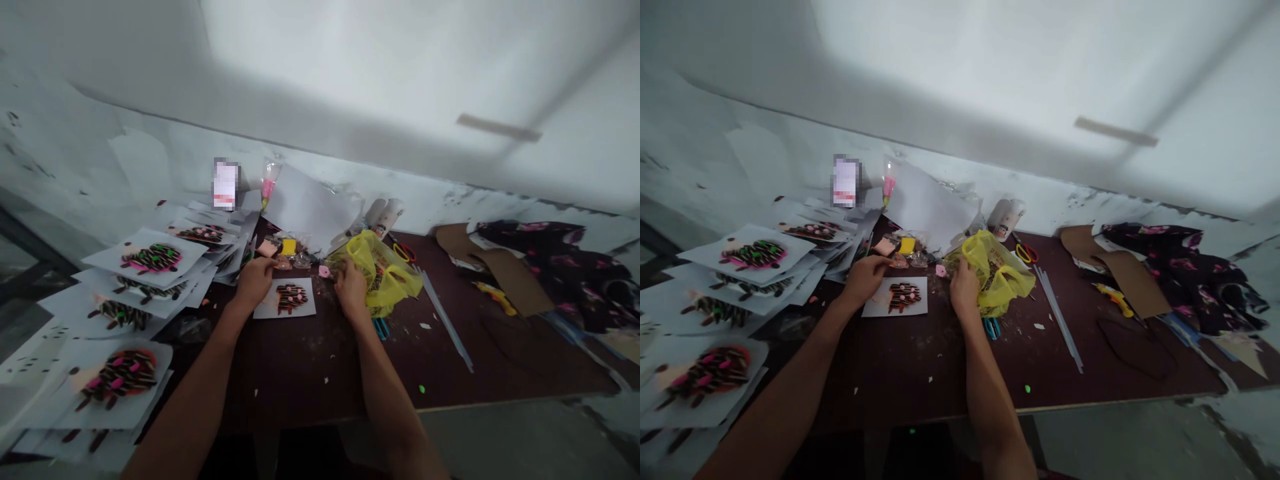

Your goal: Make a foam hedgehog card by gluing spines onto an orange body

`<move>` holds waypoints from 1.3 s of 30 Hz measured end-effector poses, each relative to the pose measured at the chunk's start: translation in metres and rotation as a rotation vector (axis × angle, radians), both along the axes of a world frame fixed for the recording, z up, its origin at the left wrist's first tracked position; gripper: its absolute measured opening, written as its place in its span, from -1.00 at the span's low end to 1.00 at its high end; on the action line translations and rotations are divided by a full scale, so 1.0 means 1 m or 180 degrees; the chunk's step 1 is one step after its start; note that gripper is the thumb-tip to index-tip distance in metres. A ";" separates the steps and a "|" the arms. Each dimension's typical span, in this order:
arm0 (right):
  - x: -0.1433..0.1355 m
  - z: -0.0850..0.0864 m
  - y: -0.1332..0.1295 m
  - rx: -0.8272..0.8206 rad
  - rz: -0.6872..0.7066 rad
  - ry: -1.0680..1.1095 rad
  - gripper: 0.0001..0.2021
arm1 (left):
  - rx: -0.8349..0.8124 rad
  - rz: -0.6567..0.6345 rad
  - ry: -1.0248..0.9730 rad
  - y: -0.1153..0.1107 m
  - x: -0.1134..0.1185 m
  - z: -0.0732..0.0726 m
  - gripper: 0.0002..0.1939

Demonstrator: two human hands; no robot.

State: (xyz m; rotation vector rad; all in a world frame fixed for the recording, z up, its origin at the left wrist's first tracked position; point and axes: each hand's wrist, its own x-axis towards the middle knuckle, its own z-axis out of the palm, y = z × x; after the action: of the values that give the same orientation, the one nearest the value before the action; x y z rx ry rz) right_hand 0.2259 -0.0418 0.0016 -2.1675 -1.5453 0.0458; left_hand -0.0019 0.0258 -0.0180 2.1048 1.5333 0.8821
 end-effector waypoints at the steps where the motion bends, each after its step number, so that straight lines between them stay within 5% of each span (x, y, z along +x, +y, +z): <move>1: 0.000 0.001 0.000 -0.0003 -0.0005 -0.0056 -0.59 | 0.0007 -0.0038 0.0142 0.000 0.000 0.000 -0.63; 16: -0.002 0.006 -0.002 0.0033 0.0168 -0.0073 -0.72 | -0.0190 -0.0102 0.1249 -0.004 -0.010 -0.001 -0.64; 23: -0.024 -0.001 0.001 -0.0708 0.0642 -0.0139 -0.74 | -0.0226 -0.0058 0.1450 -0.004 -0.009 -0.002 -0.68; 34: -0.030 -0.016 0.004 -0.0325 0.1008 0.0247 -0.89 | -0.0295 -0.0253 0.1414 -0.003 -0.009 0.002 -0.69; 39: -0.030 -0.016 0.006 -0.0312 0.0740 0.0370 -0.83 | -0.0312 -0.0259 0.1045 -0.003 -0.007 0.005 -0.71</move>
State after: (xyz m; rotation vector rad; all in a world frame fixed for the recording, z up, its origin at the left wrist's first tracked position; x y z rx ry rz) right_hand 0.1962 -0.0359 -0.0148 -2.0074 -1.7509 0.3235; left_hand -0.0088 0.0227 -0.0126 2.3054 1.5937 0.4379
